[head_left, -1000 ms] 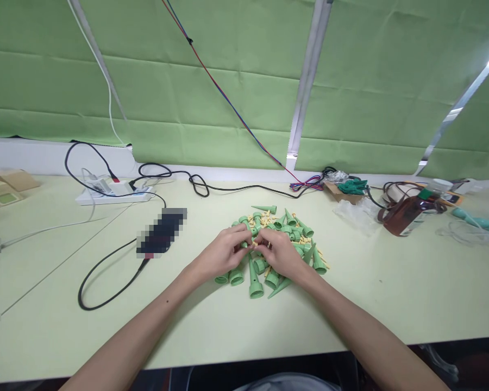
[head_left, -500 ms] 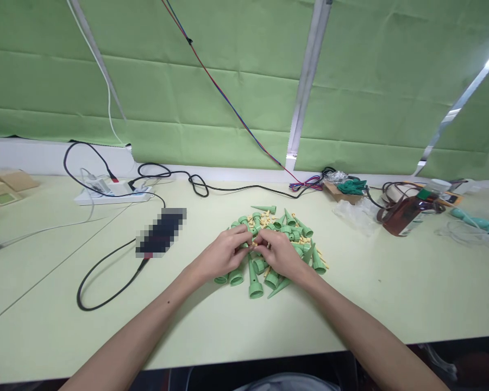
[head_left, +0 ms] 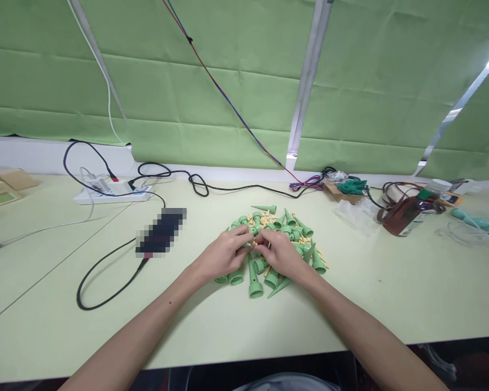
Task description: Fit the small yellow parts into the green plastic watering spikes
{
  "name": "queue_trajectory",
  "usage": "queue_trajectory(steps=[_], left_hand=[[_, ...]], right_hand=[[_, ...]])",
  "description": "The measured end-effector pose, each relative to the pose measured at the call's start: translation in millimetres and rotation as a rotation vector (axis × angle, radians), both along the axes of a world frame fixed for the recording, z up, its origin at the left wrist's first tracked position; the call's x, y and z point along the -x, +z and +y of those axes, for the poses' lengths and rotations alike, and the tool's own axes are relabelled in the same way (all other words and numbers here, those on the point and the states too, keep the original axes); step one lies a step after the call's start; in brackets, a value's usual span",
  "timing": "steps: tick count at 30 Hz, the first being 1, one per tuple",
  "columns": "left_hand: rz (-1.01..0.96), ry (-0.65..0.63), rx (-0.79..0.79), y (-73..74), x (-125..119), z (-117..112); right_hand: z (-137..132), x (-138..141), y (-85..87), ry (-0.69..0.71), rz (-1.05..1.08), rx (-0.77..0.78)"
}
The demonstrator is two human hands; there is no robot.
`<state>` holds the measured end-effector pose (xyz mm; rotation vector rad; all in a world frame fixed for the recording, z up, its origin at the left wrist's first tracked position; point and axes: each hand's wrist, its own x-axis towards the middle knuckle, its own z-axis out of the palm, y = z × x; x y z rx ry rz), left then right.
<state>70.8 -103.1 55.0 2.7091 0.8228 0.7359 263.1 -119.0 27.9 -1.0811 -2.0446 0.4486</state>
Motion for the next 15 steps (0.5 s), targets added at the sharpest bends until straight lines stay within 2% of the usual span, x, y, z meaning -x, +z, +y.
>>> queue_trajectory(steps=[15], left_hand=[[0.022, 0.014, -0.040, -1.5, 0.6, -0.4]], right_hand=[[0.6, -0.7, -0.7, 0.001, -0.007, -0.003]])
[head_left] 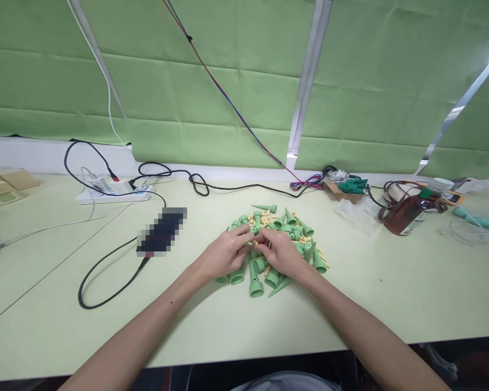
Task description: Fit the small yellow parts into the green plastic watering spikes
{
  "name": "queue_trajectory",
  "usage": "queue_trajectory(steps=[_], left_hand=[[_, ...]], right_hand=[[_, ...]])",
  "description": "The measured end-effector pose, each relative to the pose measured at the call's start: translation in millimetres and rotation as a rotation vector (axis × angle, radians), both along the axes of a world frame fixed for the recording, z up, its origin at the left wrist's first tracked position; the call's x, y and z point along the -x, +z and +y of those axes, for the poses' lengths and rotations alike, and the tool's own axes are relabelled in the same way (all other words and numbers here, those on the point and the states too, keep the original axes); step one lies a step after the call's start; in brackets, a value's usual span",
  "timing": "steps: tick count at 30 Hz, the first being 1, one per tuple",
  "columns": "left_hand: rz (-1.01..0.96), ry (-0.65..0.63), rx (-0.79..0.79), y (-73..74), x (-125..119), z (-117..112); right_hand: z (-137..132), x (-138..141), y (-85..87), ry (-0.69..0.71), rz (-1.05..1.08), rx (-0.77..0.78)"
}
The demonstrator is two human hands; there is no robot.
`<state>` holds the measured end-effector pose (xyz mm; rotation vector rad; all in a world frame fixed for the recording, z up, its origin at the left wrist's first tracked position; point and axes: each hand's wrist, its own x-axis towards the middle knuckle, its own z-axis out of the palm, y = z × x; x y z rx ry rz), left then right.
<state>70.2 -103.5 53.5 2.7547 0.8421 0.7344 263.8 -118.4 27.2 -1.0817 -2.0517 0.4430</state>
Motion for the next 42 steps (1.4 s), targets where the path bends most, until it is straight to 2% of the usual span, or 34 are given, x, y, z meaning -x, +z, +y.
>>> queue_trajectory(steps=[25, 42], left_hand=[[0.064, -0.043, -0.039, 1.8, 1.7, -0.9], [0.025, -0.092, -0.005, 9.5, 0.7, -2.9]], right_hand=[[-0.6, 0.9, 0.3, -0.007, -0.060, 0.017], [-1.7, 0.9, 1.1, -0.006, -0.078, 0.008]])
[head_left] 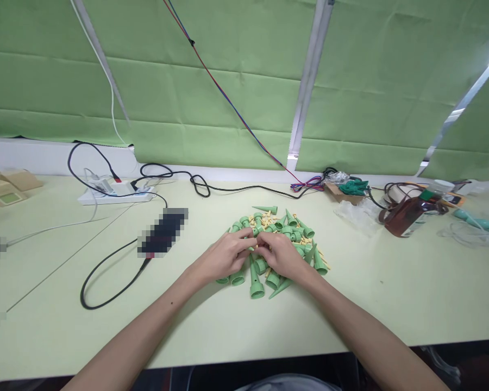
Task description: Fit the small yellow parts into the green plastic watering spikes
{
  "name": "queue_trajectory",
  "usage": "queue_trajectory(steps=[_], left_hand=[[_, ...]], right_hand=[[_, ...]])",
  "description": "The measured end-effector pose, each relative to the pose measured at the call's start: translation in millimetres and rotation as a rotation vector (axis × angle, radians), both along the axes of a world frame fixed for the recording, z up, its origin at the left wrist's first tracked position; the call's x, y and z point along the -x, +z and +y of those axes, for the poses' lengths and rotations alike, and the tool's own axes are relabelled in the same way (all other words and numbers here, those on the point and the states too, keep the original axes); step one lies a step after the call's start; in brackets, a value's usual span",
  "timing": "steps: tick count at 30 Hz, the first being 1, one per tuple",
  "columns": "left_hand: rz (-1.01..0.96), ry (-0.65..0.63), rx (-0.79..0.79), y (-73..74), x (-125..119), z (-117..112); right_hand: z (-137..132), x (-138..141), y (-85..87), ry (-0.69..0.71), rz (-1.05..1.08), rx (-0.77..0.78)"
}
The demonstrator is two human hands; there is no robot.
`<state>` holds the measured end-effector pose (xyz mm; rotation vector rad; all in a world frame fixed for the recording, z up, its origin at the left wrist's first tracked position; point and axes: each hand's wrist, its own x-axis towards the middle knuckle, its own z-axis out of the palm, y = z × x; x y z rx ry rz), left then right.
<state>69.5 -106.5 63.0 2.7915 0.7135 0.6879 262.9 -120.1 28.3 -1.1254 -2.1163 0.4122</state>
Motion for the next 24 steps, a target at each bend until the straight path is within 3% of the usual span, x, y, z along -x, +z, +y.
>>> queue_trajectory(steps=[7, 13, 18, 24], left_hand=[[-0.034, 0.034, -0.006, -2.9, 0.0, 0.6], [-0.158, 0.090, 0.019, 1.4, -0.2, 0.8], [-0.359, 0.280, 0.024, 4.9, 2.8, 7.4], [-0.513, 0.574, 0.127, -5.3, 10.2, 26.4]], right_hand=[[-0.2, -0.5, 2.7, 0.000, 0.010, -0.015], [-1.9, 0.6, 8.1, -0.039, 0.156, 0.005], [-4.2, 1.9, 12.3, -0.165, 0.220, -0.034], [-6.6, 5.7, 10.0, -0.084, 0.145, -0.017]])
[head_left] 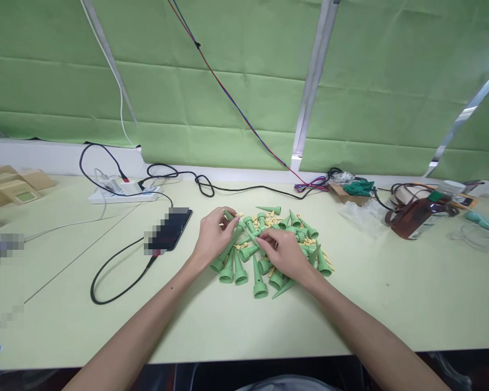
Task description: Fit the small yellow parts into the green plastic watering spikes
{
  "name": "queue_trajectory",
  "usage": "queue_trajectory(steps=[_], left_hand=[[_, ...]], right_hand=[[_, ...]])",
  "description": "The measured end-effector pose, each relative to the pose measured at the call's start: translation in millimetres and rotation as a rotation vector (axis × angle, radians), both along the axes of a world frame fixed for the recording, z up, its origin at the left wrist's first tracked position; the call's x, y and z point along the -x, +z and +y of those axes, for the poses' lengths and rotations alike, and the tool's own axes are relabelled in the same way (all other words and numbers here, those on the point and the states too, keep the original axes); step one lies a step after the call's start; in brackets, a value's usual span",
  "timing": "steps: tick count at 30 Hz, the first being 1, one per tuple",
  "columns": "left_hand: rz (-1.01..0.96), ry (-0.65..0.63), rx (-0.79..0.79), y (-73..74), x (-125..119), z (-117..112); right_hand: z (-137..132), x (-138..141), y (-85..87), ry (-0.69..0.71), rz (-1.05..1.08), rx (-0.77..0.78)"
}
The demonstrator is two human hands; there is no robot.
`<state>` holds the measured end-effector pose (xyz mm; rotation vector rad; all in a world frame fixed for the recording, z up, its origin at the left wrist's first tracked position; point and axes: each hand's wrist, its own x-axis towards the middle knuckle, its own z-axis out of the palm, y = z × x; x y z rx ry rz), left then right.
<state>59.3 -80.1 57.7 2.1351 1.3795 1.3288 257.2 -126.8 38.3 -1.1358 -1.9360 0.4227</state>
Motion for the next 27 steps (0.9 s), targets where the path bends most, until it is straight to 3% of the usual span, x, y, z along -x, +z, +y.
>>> queue_trajectory(steps=[5, 10, 17, 27], left_hand=[[-0.141, 0.083, 0.181, -6.2, 8.0, 15.0], [-0.185, 0.110, 0.201, -11.1, 17.7, 26.7], [-0.048, 0.251, 0.212, -27.4, 28.5, 41.9], [0.164, 0.235, 0.266, -35.0, 37.6, 51.1]], right_hand=[[-0.3, 1.3, -1.8, 0.017, -0.040, 0.002], [-0.4, 1.5, -2.2, 0.019, -0.057, 0.011], [-0.6, 2.6, -2.7, 0.018, -0.071, 0.012], [-1.1, 2.9, -1.9, 0.026, -0.089, 0.029]])
